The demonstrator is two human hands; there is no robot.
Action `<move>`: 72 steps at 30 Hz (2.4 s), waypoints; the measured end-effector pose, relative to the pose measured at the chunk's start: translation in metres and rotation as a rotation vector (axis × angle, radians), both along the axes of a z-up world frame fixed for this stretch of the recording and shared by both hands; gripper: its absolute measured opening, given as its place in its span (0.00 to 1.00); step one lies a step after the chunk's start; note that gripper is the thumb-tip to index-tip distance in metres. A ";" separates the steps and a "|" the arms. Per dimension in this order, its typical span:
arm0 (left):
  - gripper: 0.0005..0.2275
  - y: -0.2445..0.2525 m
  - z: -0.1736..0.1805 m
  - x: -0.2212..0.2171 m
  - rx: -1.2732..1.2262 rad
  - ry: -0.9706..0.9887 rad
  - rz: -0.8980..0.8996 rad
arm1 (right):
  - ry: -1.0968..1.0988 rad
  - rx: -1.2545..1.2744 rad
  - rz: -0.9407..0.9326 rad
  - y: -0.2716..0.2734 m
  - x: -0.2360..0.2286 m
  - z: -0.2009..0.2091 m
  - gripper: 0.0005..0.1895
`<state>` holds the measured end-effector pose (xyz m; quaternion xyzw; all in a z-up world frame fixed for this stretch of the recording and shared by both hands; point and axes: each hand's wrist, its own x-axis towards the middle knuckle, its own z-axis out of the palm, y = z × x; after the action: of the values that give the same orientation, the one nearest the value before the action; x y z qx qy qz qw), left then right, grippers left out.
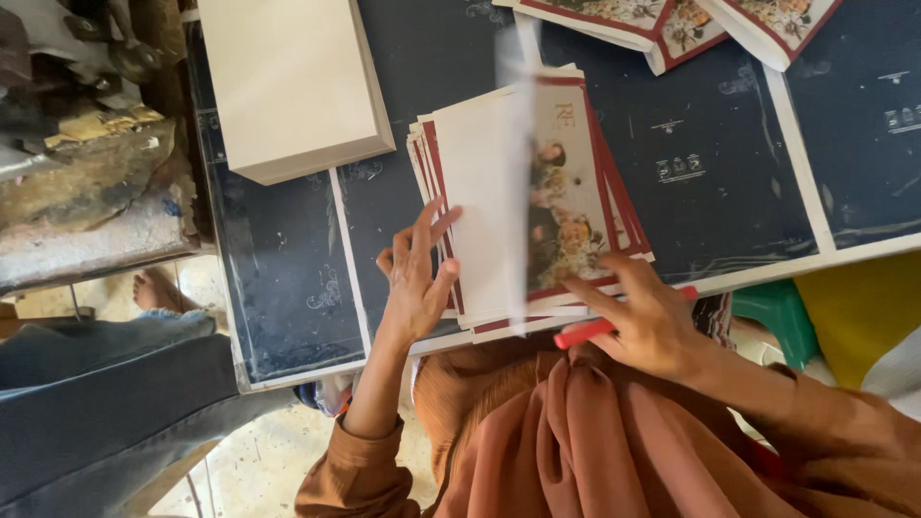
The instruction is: The person inserts a white cover sheet into a stack of printed pages, closes the booklet, and smooths the cover with a red tool. They repeat this process for multiple booklets, stacking the finished items on the table.
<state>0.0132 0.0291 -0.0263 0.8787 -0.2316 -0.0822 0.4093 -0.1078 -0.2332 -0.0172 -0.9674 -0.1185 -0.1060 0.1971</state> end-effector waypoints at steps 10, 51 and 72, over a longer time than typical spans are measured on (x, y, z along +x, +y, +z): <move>0.33 -0.001 -0.007 0.006 0.138 -0.216 0.000 | -0.126 0.165 -0.080 -0.011 0.010 -0.045 0.34; 0.33 0.002 0.001 0.023 0.451 -0.193 -0.125 | -0.099 0.031 -0.014 -0.045 0.073 -0.034 0.13; 0.30 -0.029 0.022 0.037 -0.642 0.428 0.193 | -0.498 -0.041 -0.019 -0.035 0.236 0.047 0.12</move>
<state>0.0503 0.0004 -0.0043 0.6867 -0.0711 -0.1480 0.7081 0.1285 -0.2687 0.0301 -0.9163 -0.1565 -0.3406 0.1409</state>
